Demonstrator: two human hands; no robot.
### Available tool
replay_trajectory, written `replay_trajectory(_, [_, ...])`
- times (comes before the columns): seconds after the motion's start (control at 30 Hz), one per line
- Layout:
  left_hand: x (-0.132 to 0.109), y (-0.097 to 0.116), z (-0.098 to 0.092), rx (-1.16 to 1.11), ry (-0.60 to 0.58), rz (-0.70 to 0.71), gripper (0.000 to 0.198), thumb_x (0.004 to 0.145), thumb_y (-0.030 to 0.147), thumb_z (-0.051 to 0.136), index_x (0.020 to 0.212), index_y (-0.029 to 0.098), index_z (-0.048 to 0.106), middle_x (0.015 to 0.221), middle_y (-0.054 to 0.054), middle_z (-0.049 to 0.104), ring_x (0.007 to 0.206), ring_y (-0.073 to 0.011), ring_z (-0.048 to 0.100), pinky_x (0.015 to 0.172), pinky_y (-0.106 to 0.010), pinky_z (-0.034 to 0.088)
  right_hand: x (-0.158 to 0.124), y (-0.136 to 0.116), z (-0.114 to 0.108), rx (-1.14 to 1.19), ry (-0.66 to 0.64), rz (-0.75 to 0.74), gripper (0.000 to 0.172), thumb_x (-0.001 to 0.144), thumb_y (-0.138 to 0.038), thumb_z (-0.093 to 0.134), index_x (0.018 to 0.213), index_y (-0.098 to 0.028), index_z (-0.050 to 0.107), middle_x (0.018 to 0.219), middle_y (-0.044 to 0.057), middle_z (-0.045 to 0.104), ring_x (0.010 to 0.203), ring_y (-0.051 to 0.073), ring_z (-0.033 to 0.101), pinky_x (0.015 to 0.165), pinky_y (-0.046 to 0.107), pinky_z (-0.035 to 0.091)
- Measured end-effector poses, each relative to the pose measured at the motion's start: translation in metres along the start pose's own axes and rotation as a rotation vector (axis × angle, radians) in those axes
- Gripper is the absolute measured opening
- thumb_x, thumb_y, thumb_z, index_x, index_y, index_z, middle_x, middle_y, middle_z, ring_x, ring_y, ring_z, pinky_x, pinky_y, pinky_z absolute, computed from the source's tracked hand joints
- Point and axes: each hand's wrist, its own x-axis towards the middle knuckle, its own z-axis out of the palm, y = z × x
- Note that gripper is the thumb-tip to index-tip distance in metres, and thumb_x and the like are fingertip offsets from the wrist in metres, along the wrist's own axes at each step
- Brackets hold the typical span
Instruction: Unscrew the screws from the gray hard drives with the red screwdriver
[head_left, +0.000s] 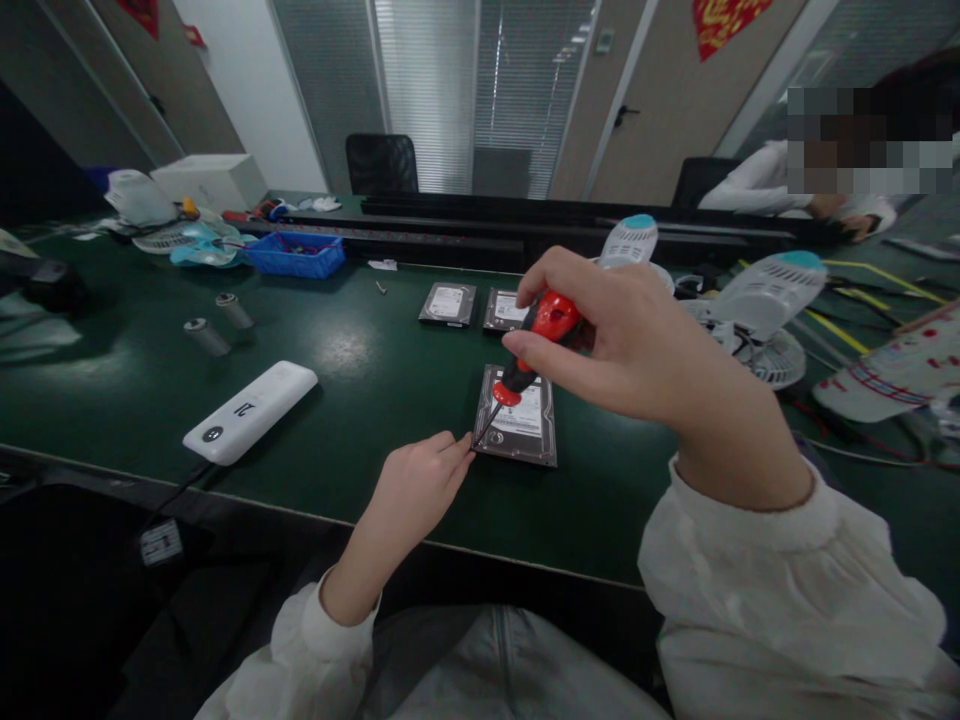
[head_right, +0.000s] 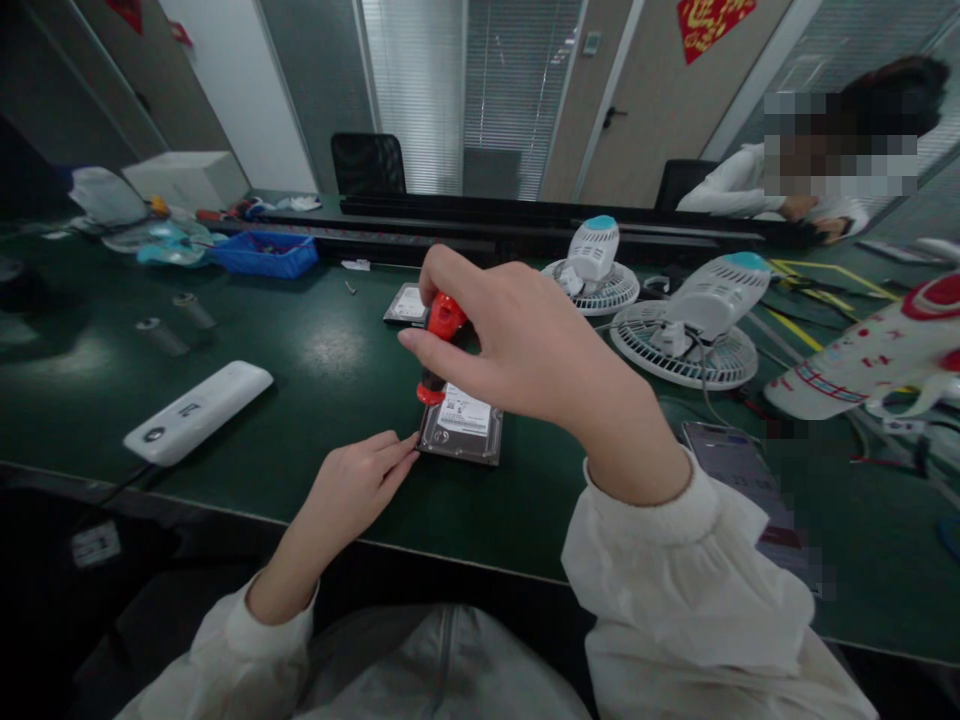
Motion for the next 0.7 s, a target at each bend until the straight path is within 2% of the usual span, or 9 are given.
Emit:
replay_trajectory(0.07, [0.0001, 0.0000, 0.0000, 0.001, -0.001, -0.001, 0.032, 0.106, 0.028, 0.044, 0.125, 0.019, 0.068, 0.092, -0.003, 0.068, 0.076, -0.0151, 0.066, 0.063, -0.024, 0.046, 0.0001, -0.0002, -0.0001, -0.012, 0.005, 0.005, 0.029, 0.093, -0.046, 0.054, 0.103, -0.019, 0.057, 0.069, -0.003, 0.052, 0.059, 0.012, 0.043, 0.062, 0.029, 0.030])
replay_trajectory(0.23, [0.0006, 0.0001, -0.0003, -0.003, 0.004, 0.003, 0.032, 0.106, 0.028, 0.044, 0.124, 0.018, 0.068, 0.091, -0.003, 0.068, 0.075, -0.0158, 0.066, 0.063, -0.026, 0.047, 0.0003, -0.0009, -0.0012, 0.086, -0.037, -0.049, 0.026, 0.091, -0.032, 0.052, 0.112, -0.017, 0.054, 0.091, 0.002, 0.061, 0.071, 0.013, 0.050, 0.067, 0.030, 0.036])
replay_trajectory(0.47, [0.0009, 0.0007, -0.0013, 0.004, -0.012, -0.001, 0.031, 0.106, 0.028, 0.045, 0.126, 0.020, 0.068, 0.091, -0.003, 0.068, 0.076, -0.0153, 0.066, 0.064, -0.024, 0.047, 0.0009, 0.0001, 0.0008, -0.024, 0.033, 0.030, 0.034, 0.091, -0.050, 0.058, 0.104, -0.019, 0.060, 0.069, -0.002, 0.055, 0.059, 0.012, 0.043, 0.061, 0.030, 0.030])
replay_trajectory(0.57, [0.0007, 0.0006, -0.0010, 0.006, -0.003, 0.001, 0.032, 0.106, 0.028, 0.044, 0.125, 0.020, 0.068, 0.090, -0.003, 0.068, 0.076, -0.0147, 0.066, 0.063, -0.023, 0.047, -0.0003, 0.0013, 0.0005, 0.018, 0.004, -0.001, 0.028, 0.090, -0.040, 0.056, 0.110, -0.020, 0.056, 0.076, -0.001, 0.057, 0.064, 0.014, 0.047, 0.064, 0.030, 0.032])
replay_trajectory(0.7, [0.0002, 0.0001, -0.0003, 0.001, 0.015, 0.012, 0.032, 0.106, 0.027, 0.044, 0.125, 0.019, 0.068, 0.090, -0.003, 0.068, 0.075, -0.0153, 0.066, 0.062, -0.024, 0.047, -0.0008, 0.0007, -0.0009, 0.084, -0.040, -0.029, 0.031, 0.085, -0.029, 0.056, 0.114, -0.021, 0.052, 0.085, -0.001, 0.060, 0.069, 0.014, 0.049, 0.065, 0.030, 0.035])
